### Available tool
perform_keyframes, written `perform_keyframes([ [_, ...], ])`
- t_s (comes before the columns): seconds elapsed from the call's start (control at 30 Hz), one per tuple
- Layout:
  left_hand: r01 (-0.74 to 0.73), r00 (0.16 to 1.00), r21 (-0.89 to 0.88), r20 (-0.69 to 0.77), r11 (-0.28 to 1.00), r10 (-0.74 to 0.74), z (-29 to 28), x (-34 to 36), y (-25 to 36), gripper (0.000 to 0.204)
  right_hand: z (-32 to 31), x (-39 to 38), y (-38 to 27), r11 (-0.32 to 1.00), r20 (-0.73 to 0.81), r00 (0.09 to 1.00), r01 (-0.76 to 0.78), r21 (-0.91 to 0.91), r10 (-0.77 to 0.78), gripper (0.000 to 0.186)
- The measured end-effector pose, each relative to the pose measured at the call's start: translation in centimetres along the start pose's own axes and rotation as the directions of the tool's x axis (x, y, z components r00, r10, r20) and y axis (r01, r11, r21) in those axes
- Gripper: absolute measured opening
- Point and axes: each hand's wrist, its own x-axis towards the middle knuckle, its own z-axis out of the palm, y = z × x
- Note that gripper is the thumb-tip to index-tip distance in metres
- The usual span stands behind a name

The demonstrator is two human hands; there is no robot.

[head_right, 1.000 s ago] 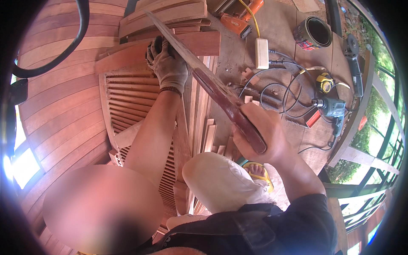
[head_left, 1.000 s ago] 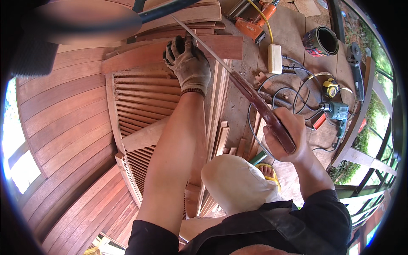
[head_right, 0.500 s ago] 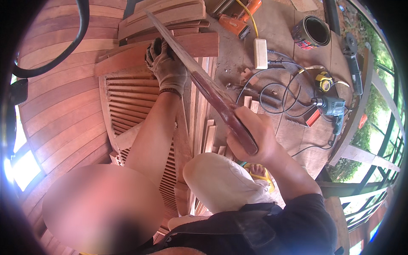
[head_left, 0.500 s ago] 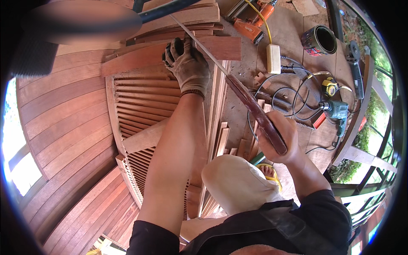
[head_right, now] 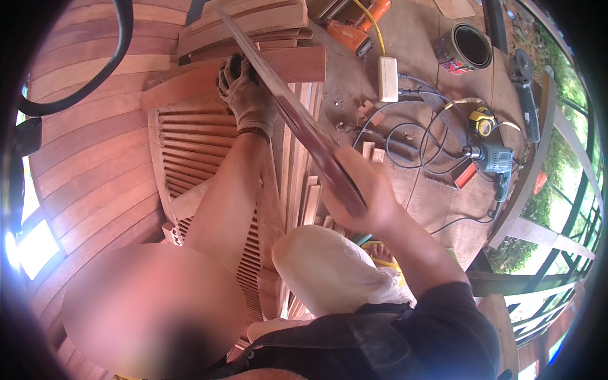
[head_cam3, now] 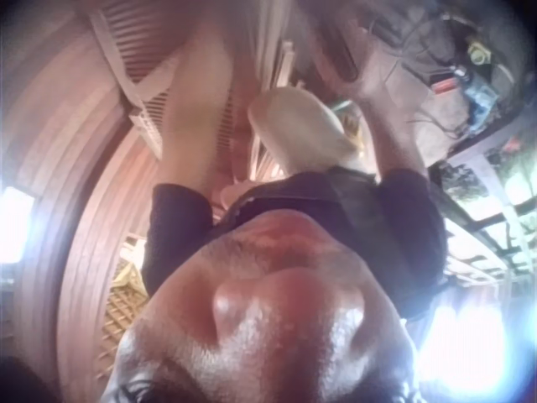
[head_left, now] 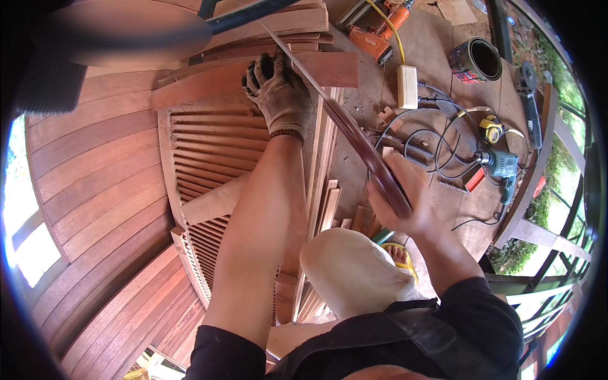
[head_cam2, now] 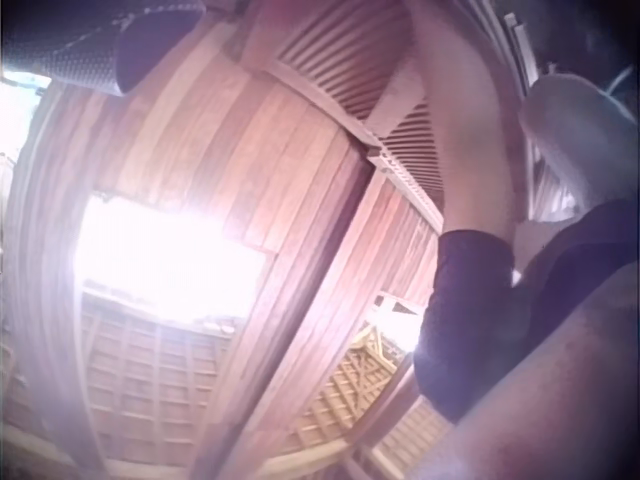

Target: The person installs wooden slats into a curved ceiling structure. They use a power drill to secure pieces, apply glue from a bottle, and tap slats into place with a hammer. The person also uses a hand saw to trim a slat and fits it into the assembly.

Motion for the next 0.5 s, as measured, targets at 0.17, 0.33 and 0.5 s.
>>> perform_keyframes([
  [0.17, -0.050, 0.999, -0.029, -0.006, 0.998, 0.050, 0.6, -0.4, -0.9, 0.049, 0.9, 0.4, 0.0, 0.999, -0.015, 0.999, 0.043, 0.006, -0.043, 0.012],
  [0.33, -0.018, 0.999, -0.033, -0.035, 0.999, 0.017, 0.7, 0.2, -0.6, 0.047, 0.8, -0.2, -0.2, 0.994, -0.057, 0.994, 0.092, -0.059, -0.096, 0.011],
  [0.5, -0.065, 0.997, -0.046, -0.043, 0.997, 0.063, 0.8, 0.2, -1.0, 0.048, 1.3, 1.3, -0.9, 0.992, 0.006, 0.995, -0.099, 0.073, 0.098, 0.012],
])
